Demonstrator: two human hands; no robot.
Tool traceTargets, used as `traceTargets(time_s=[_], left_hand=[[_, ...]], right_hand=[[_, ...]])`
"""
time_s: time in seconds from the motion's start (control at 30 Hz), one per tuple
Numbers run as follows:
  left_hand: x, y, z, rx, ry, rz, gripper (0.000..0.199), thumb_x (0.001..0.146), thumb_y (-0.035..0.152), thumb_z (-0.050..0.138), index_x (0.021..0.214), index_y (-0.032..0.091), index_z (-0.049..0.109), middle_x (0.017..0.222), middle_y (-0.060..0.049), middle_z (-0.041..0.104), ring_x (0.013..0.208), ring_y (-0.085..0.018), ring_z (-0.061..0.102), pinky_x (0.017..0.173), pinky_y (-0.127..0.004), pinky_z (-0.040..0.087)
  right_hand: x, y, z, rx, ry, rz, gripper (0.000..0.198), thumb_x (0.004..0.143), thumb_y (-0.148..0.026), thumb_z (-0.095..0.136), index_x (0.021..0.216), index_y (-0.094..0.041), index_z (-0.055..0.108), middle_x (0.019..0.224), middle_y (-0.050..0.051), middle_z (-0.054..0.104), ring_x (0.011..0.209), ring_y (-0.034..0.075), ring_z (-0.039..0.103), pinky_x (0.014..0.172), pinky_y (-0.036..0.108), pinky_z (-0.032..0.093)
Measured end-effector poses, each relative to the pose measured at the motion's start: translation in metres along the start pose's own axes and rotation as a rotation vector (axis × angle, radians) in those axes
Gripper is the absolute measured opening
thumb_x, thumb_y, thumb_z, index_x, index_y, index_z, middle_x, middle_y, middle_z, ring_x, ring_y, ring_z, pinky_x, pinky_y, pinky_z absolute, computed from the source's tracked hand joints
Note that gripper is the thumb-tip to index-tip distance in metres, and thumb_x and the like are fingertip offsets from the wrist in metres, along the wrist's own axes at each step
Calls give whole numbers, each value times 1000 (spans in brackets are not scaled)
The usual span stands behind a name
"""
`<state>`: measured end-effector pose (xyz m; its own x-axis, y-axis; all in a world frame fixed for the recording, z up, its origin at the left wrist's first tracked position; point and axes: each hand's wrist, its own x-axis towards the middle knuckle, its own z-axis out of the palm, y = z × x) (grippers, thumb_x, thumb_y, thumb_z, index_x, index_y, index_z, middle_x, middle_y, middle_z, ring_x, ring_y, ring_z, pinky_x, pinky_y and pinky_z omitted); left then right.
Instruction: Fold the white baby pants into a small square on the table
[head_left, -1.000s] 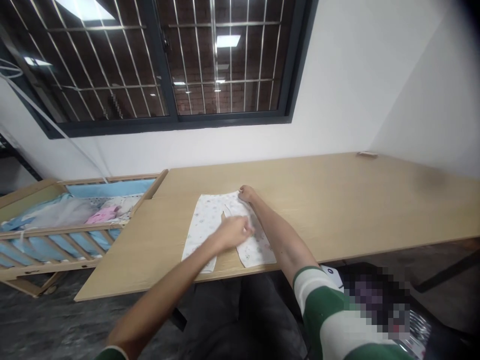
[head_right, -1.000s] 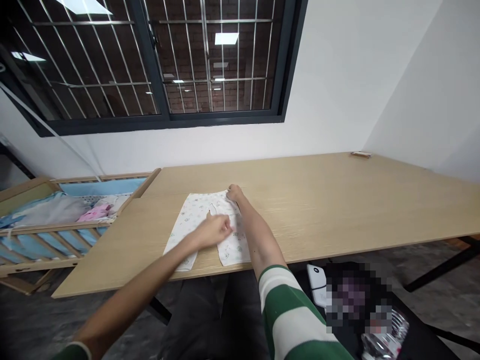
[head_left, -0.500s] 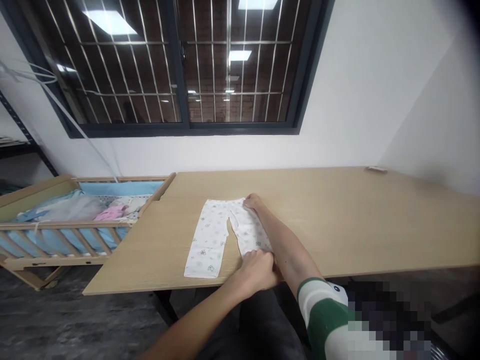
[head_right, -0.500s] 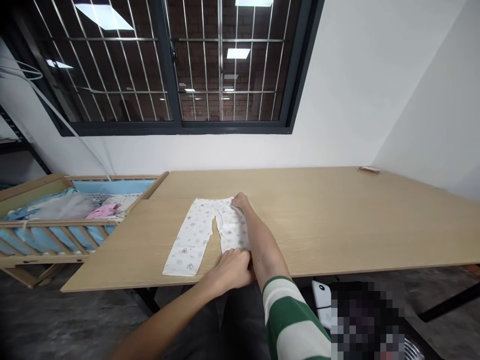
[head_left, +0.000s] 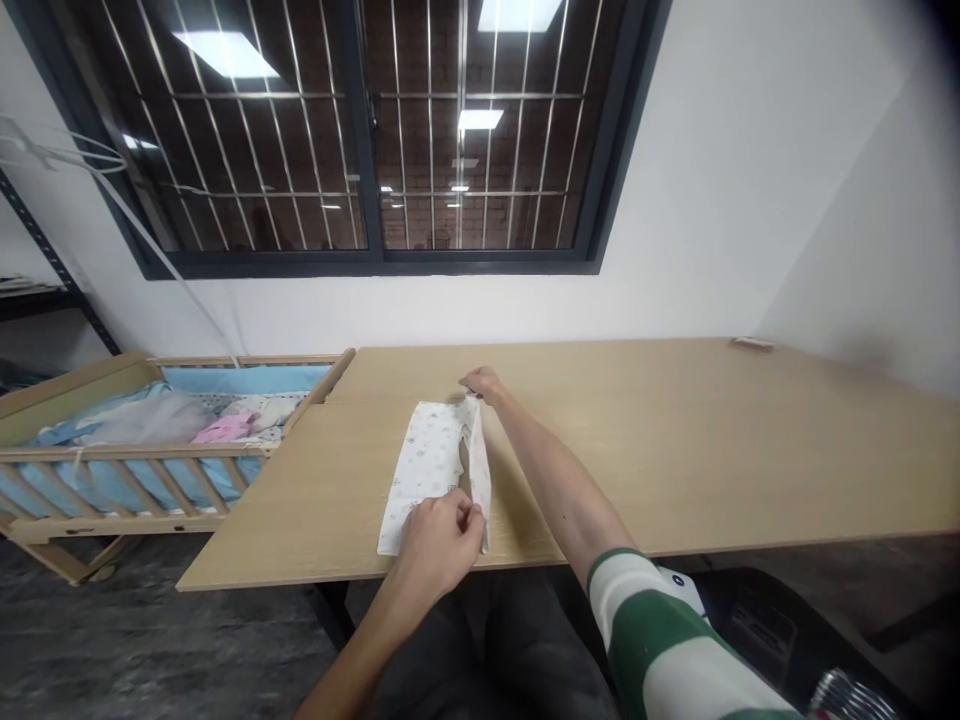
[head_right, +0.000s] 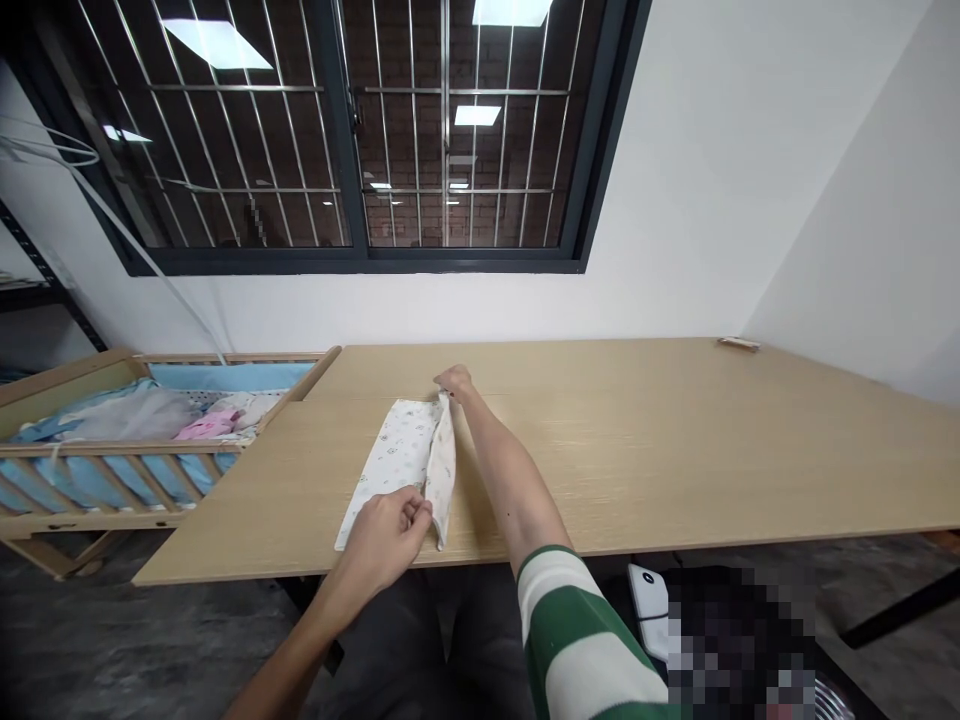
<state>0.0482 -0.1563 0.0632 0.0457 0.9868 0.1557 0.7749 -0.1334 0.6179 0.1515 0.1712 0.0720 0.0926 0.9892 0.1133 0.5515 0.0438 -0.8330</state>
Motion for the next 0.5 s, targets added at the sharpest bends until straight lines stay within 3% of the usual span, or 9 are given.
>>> traceTargets(time_s=[0.1,0.27,0.5], left_hand=[[-12,-21,-12,-16,59,-46,23,93,28,49,72,23,57,64,2,65,61,-16,58,60,-27,31],[-22,-49,-25,157,91,-165,26,96,29,47,72,24,57,64,1,65,66,-19,61,60,-30,25],[-33,-70,-27,343,41,-242,21,95,26,49,79,23,61,77,-2,73,78,-23,69,60,-31,25]], right_hand=[[-5,-15,20,17,-53,-9,26,71,-15,72,62,-19,48,49,-7,43,46,7,43,44,17,35],[-17,-31,55,14,-84,-16,24,69,-13,72,67,-20,49,49,-8,42,47,8,45,44,17,35],[-27,-35,96,-99,-92,-32,21,66,-12,73,81,-18,60,78,1,65,73,15,65,55,18,44]])
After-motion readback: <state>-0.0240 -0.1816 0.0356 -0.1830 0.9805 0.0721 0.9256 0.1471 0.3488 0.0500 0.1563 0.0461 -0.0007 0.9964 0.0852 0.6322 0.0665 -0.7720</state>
